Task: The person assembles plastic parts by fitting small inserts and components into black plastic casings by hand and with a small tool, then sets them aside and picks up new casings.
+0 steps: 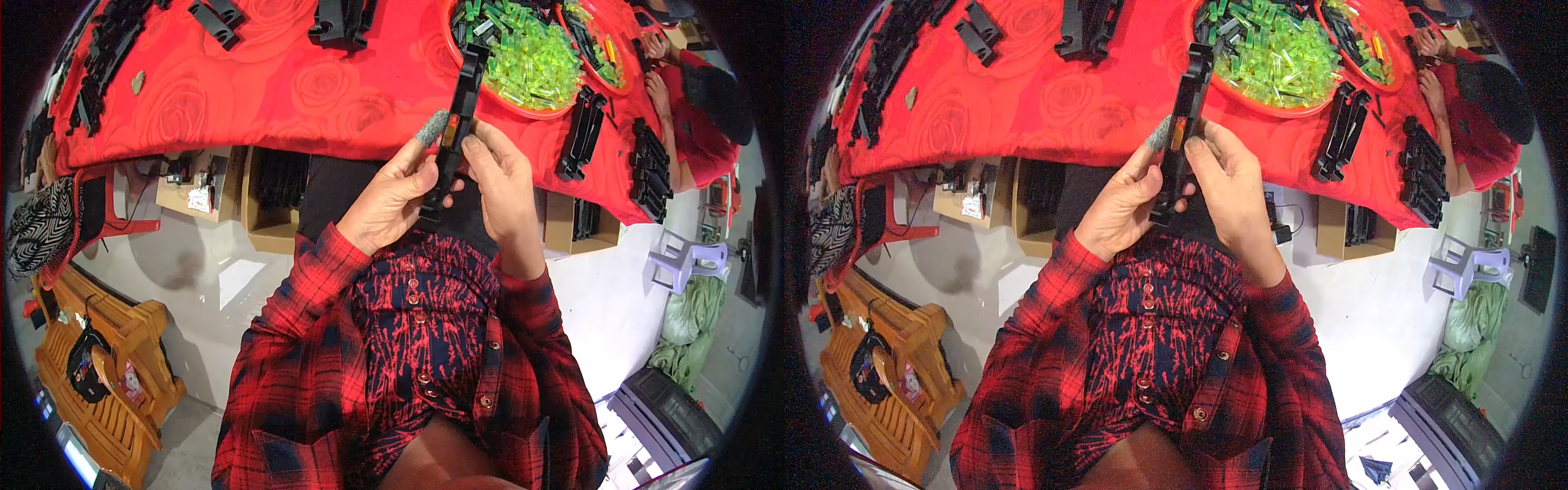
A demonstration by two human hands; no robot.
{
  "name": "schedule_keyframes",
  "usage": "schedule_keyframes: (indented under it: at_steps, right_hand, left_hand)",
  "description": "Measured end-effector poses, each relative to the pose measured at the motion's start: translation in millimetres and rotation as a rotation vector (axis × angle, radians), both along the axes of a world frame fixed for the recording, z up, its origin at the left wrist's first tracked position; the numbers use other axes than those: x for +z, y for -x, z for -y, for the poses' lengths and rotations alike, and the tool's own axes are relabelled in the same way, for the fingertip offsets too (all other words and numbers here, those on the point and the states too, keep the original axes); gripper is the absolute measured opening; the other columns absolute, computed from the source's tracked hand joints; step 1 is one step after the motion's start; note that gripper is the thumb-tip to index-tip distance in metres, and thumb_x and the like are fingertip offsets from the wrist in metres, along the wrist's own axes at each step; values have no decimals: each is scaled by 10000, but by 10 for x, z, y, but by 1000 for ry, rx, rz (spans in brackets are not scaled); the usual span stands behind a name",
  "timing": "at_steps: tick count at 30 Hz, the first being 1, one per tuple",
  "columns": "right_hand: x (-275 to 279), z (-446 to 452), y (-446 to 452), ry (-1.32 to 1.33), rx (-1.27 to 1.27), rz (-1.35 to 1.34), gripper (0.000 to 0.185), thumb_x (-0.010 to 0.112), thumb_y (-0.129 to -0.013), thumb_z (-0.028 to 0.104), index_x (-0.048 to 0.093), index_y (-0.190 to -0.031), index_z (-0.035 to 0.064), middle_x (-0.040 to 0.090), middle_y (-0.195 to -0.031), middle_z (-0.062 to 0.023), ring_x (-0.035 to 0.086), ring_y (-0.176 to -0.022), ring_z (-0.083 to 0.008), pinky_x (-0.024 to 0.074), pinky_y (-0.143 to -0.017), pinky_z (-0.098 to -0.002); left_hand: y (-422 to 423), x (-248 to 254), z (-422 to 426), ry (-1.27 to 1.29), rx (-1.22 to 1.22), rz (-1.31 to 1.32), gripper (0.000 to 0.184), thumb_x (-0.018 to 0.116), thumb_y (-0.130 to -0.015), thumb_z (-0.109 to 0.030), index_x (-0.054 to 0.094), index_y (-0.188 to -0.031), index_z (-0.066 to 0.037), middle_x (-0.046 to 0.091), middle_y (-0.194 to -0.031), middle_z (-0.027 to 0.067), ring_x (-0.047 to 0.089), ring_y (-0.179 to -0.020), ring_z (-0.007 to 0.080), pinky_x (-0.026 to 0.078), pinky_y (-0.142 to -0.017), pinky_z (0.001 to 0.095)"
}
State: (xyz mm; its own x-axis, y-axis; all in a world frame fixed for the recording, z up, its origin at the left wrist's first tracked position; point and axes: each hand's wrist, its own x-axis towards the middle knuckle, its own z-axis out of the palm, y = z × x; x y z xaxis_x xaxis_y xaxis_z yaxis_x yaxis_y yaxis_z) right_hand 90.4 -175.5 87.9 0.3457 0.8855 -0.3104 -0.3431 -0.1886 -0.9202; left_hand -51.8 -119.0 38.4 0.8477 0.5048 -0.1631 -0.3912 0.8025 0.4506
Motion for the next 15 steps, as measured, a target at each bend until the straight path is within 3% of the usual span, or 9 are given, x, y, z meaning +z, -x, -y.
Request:
schedule_keyframes:
  at_steps: [7, 10, 15]
  right_hand:
    - [21, -52, 107, -6, -66, 164, 355, 564, -988, 144, 521, -1297, -24, 628, -967, -26, 541, -656, -58, 464, -472, -217]
    - [66, -57, 146, 22, -58, 240, 376, 588, -976, 150, 529, -1312, -10, 647, -1022, -47, 586, -748, -59, 453, -465, -193]
    - [101, -76, 182, 52, -83, 206, 396, 598, -971, 167, 522, -1320, -5, 622, -950, -25, 531, -643, -24, 385, -393, -170]
  left_hand:
    - [-34, -21, 19, 15, 20, 20, 636, 587, -984, -214, 279, -1537, -164, 588, -1192, 28, 606, -972, 150, 513, -781, 289]
    - [-35, 27, 38, 45, 37, 19, 615, 576, -990, -211, 291, -1534, -173, 588, -1180, 17, 603, -967, 141, 518, -781, 283]
    - [-35, 127, 69, 181, 45, 68, 596, 568, -993, -208, 308, -1528, -180, 575, -1193, -10, 593, -960, 126, 524, -795, 284]
